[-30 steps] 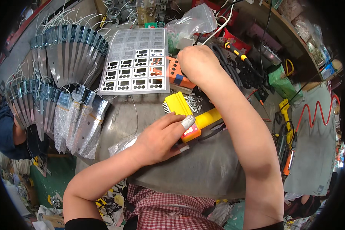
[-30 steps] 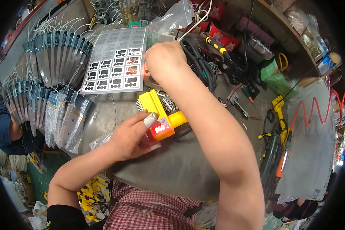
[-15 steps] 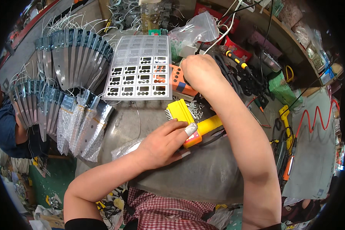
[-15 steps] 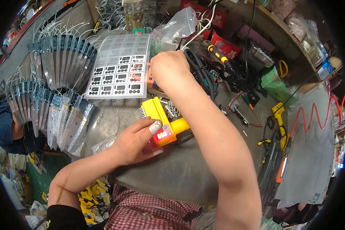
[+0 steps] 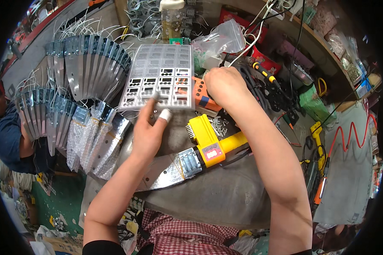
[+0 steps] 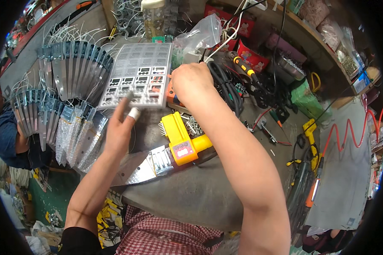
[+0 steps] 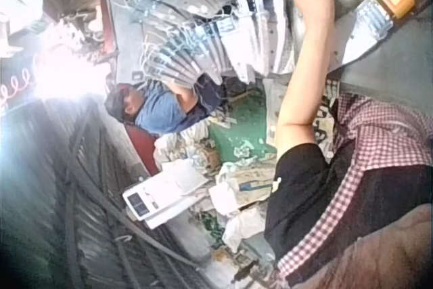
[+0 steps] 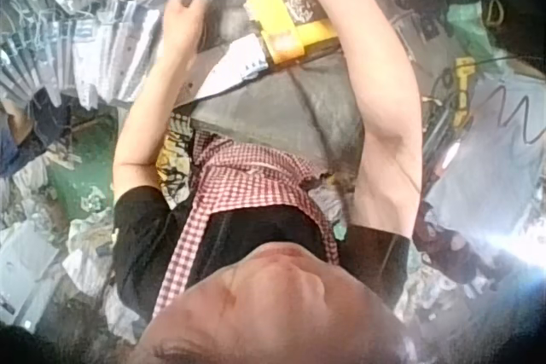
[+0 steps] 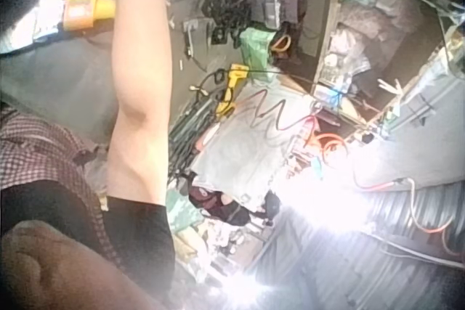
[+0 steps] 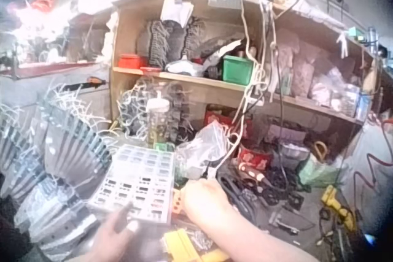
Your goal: Assembling electronic components into a yellow housing using a soldering iron and screwdriver.
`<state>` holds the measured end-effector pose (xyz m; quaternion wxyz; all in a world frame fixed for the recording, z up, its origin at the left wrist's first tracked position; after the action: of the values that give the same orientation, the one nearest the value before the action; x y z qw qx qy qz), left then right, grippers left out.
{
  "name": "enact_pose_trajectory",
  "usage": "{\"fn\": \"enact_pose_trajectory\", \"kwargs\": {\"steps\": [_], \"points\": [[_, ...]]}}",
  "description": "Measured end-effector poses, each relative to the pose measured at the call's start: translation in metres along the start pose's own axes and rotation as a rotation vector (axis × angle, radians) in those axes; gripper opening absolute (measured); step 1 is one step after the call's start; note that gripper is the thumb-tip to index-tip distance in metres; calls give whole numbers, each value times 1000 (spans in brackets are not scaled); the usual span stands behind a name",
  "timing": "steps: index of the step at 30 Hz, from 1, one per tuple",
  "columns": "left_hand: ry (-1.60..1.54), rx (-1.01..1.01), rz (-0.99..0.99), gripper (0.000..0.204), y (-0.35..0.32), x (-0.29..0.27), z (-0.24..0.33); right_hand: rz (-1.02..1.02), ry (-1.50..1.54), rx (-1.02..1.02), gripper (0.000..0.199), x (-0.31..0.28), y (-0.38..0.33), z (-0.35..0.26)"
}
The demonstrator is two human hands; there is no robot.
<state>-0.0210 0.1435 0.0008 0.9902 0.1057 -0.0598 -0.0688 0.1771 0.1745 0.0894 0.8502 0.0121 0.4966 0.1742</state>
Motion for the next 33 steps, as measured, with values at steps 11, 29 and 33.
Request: {"fn": "enact_pose_trajectory", "kwargs": {"steps": [11, 29, 33], "points": [[1115, 279, 19, 52, -4, -56, 52, -20, -12, 3, 11, -1, -1, 0], [541, 532, -677, 83, -68, 37, 22, -40, -10, 27, 12, 1, -4, 1], [462, 494, -706, 84, -69, 35, 12, -77, -6, 42, 12, -2, 0, 0]]}}
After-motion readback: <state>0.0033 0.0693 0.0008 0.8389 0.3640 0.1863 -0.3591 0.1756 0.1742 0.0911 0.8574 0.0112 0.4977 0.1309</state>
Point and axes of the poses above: each hand's wrist, its own y-axis towards the middle knuckle, its own x-axis out of the palm, z = x × y, the point moved 2 cm from there along y, towards the middle knuckle, and after that the axes turned 13 degrees about -y, right-handed, at the moved point
